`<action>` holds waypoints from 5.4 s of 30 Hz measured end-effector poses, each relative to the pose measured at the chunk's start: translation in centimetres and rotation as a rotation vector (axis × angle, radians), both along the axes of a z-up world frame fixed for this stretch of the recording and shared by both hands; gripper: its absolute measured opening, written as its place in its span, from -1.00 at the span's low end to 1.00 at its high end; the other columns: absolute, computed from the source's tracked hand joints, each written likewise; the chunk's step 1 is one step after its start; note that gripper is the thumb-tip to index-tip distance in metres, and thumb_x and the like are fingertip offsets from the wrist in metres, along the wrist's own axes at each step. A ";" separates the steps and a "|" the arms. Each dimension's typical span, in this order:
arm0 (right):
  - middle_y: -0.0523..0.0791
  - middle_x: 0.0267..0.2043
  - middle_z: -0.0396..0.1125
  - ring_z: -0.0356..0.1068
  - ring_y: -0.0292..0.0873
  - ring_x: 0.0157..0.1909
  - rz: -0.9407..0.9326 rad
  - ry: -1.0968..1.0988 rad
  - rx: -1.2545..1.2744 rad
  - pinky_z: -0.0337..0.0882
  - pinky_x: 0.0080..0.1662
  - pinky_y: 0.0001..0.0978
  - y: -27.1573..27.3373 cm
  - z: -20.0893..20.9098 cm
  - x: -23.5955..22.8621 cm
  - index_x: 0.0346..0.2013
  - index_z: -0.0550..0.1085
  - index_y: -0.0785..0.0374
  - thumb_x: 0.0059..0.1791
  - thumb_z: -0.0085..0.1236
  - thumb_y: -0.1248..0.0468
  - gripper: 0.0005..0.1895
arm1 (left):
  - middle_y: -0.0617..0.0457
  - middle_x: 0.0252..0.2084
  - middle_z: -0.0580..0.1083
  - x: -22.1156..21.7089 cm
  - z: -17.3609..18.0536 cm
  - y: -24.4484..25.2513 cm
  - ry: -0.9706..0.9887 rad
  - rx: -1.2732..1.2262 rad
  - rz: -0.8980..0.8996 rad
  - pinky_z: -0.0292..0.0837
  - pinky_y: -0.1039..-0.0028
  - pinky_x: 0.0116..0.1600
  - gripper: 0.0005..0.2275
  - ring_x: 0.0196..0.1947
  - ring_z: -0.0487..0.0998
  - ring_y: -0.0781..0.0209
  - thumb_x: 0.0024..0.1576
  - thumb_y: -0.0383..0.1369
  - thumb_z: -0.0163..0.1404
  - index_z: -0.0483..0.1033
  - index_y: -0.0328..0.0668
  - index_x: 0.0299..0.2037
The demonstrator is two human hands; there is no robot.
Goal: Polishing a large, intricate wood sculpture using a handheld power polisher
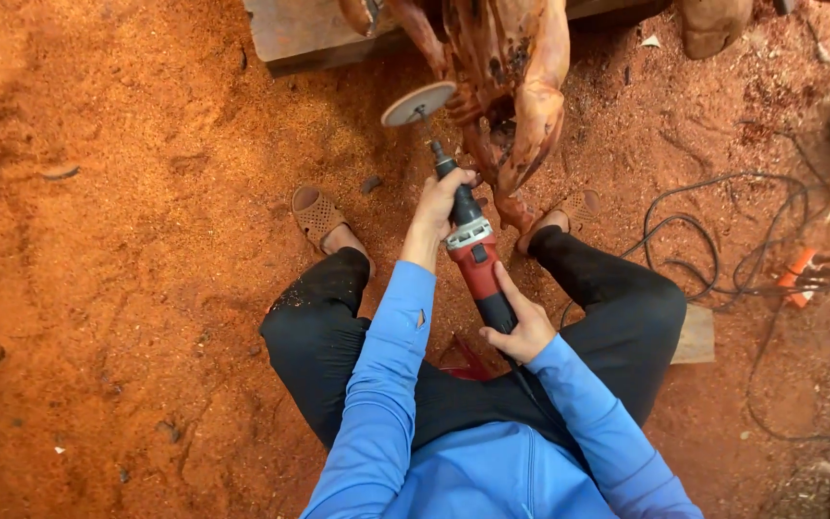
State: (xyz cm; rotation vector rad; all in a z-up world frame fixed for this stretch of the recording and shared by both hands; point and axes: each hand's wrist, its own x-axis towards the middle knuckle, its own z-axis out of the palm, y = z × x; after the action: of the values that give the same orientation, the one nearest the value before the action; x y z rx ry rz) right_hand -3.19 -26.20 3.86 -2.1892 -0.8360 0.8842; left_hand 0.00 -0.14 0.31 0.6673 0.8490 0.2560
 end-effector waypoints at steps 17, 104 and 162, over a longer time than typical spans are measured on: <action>0.12 0.08 0.47 0.52 0.28 -0.01 0.018 -0.072 0.058 0.56 -0.16 0.17 -3.1 1.9 -1.5 0.57 0.02 -0.13 -0.29 0.50 0.09 0.22 | -0.15 -0.44 0.52 0.2 -3.4 -2.8 -0.072 -0.011 -0.030 0.54 0.29 -0.34 -0.66 -0.44 0.58 0.05 -0.16 -0.21 0.32 0.54 -0.29 -0.35; 0.11 0.21 0.40 0.47 0.11 0.10 -0.051 0.026 0.234 0.46 -0.05 0.03 3.7 7.7 1.1 0.53 0.13 -0.13 -0.33 0.57 0.12 0.20 | -0.18 -0.32 0.51 1.1 4.8 4.1 0.222 0.281 -0.331 0.57 0.17 -0.23 -0.45 -0.26 0.62 0.00 -0.16 -0.04 0.31 0.53 -0.40 -0.16; 0.04 0.20 0.42 0.52 0.20 -0.01 0.015 -0.004 0.141 0.54 -0.24 0.00 3.3 3.0 2.4 0.51 0.16 -0.15 -0.29 0.49 0.17 0.12 | -0.11 -0.44 0.41 0.7 0.8 3.3 0.176 0.147 -0.114 0.48 0.27 -0.27 -0.63 -0.35 0.49 0.07 -0.27 -0.22 0.37 0.58 -0.34 -0.39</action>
State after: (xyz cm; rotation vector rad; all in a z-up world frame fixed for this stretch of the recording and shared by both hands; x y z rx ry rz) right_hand -0.79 -22.86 6.84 -2.0658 -0.8906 0.8033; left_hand 0.74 3.18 1.13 0.8823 0.9631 0.1592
